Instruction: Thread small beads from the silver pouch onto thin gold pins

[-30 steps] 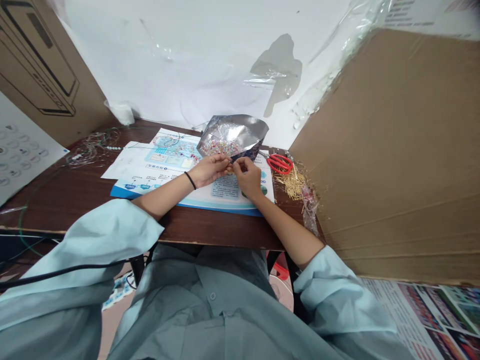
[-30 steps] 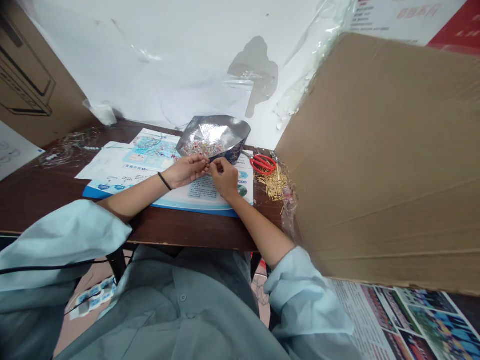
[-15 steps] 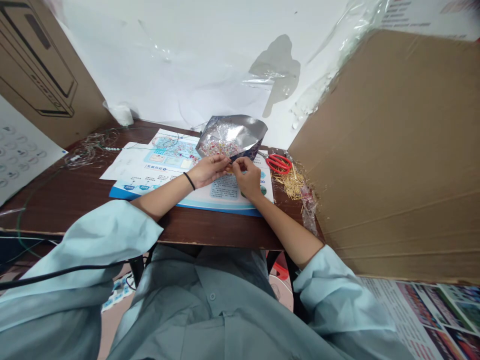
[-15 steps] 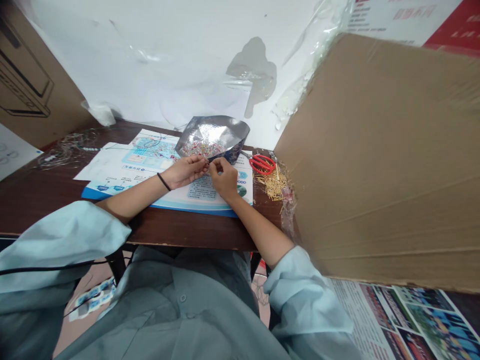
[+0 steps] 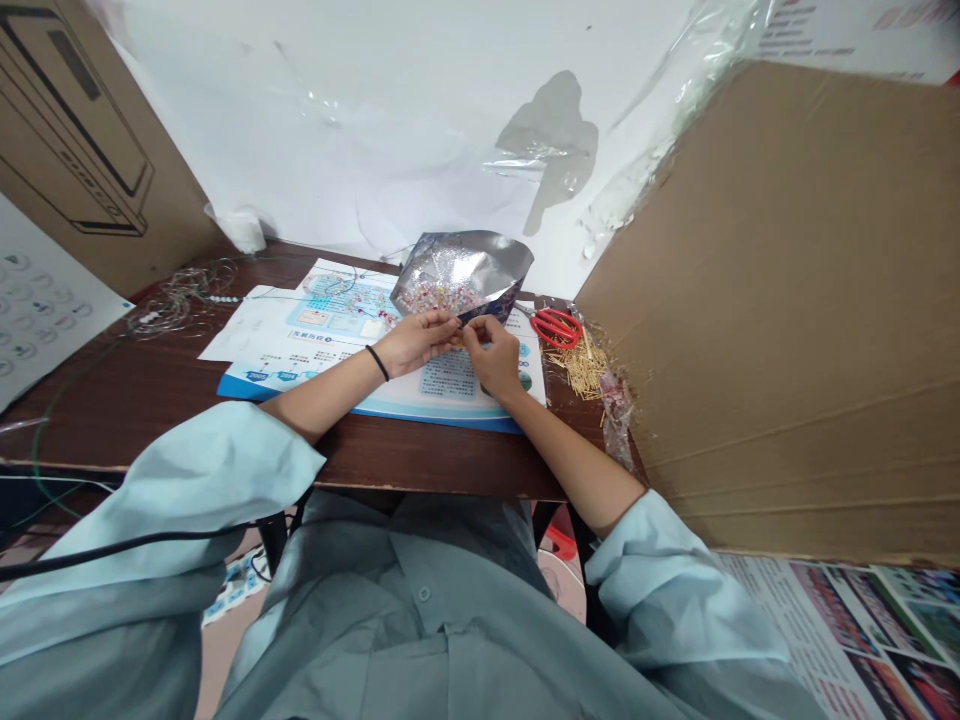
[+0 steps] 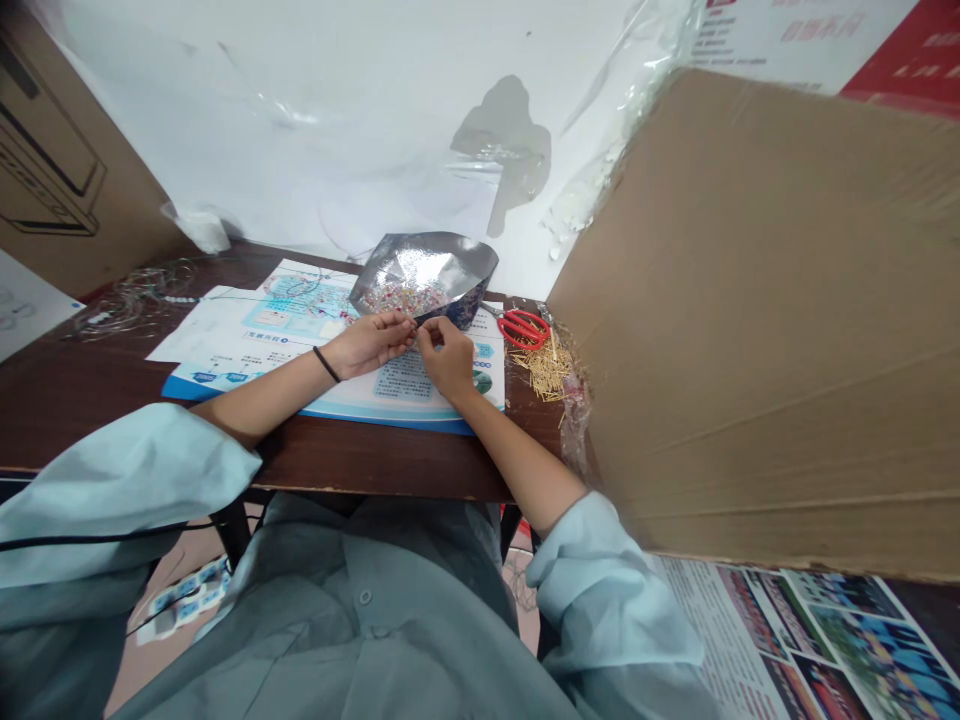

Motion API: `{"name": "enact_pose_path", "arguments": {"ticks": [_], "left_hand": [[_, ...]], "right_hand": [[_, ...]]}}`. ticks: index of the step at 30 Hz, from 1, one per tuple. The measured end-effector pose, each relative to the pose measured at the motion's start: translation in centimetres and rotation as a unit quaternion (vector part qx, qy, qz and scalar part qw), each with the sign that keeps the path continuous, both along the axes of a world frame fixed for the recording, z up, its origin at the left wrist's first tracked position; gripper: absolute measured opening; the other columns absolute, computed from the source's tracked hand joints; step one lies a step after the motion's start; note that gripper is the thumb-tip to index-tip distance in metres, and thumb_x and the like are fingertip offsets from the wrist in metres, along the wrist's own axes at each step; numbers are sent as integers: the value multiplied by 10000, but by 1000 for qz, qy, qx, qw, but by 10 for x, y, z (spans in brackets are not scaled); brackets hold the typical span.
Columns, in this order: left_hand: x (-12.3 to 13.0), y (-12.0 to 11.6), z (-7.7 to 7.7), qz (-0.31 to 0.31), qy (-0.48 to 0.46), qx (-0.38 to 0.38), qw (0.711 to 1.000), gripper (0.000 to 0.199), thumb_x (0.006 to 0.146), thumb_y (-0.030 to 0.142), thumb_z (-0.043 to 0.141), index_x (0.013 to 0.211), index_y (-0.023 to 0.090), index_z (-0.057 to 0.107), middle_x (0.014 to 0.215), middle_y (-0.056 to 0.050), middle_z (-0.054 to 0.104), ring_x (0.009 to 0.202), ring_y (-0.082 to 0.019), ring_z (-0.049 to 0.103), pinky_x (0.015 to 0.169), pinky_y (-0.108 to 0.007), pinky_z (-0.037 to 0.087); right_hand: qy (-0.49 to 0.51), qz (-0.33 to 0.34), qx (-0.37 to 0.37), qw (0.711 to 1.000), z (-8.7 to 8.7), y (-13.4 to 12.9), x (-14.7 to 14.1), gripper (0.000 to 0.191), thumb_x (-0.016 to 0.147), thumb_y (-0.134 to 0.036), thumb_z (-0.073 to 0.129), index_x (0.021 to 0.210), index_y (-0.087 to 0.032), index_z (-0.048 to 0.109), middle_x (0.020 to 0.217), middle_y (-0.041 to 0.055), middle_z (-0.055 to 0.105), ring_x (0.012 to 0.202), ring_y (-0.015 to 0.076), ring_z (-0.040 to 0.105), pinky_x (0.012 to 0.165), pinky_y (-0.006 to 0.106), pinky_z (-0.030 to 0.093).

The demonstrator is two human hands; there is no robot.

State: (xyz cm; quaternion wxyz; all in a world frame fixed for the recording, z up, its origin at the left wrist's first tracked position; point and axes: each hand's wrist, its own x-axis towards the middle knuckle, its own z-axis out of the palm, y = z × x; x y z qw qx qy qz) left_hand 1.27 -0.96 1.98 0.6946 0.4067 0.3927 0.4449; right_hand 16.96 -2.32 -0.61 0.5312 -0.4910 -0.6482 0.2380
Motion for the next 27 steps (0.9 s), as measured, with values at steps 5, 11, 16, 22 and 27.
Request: {"name": "enact_pose_path", "arguments": {"ticks": [5, 11, 16, 22, 27], "left_hand": [[0, 1, -2, -3, 3, 0, 1000, 140, 898, 121, 809, 822, 128, 692, 718, -21, 680, 683, -81, 636, 731, -197, 546], [0, 0, 0, 2, 7, -9, 1000, 132, 923, 100, 768, 813, 121, 698, 731, -30, 693, 673, -79, 635, 733, -202, 548], [-2, 1, -1, -5, -4, -7, 1000, 135, 910, 103, 789, 806, 111, 703, 733, -35, 700, 637, -68, 622, 684, -180, 542], [-3, 1, -2, 9, -14, -22, 1000, 143, 907, 71, 776, 790, 100, 701, 729, -39, 700, 638, -72, 633, 690, -186, 555], [1, -3, 1, 25, -26, -26, 999, 174, 894, 57, 784, 752, 92, 690, 678, -29, 673, 617, -73, 634, 641, -168, 534]], "right_hand": [[0, 7, 1, 1000, -1, 1, 0, 118, 890, -324, 600, 793, -256, 605, 740, -16, 700, 719, 171, 651, 764, 314, 558], [6, 22, 6, 1000, -2, 1, 1, 127, 911, -353, 615, 836, -252, 628, 782, -5, 724, 740, 175, 672, 786, 318, 568], [-4, 36, -1, 999, -4, 3, 3, 128, 933, -372, 649, 961, -253, 688, 828, -7, 751, 777, 183, 690, 810, 335, 573], [-18, 44, 4, 999, -3, 3, 4, 143, 931, -330, 656, 996, -264, 766, 899, 8, 790, 805, 187, 696, 836, 348, 580], [-13, 24, 41, 999, 0, 0, 3, 154, 933, -337, 641, 928, -250, 769, 939, 33, 805, 828, 197, 705, 853, 354, 585]]}}
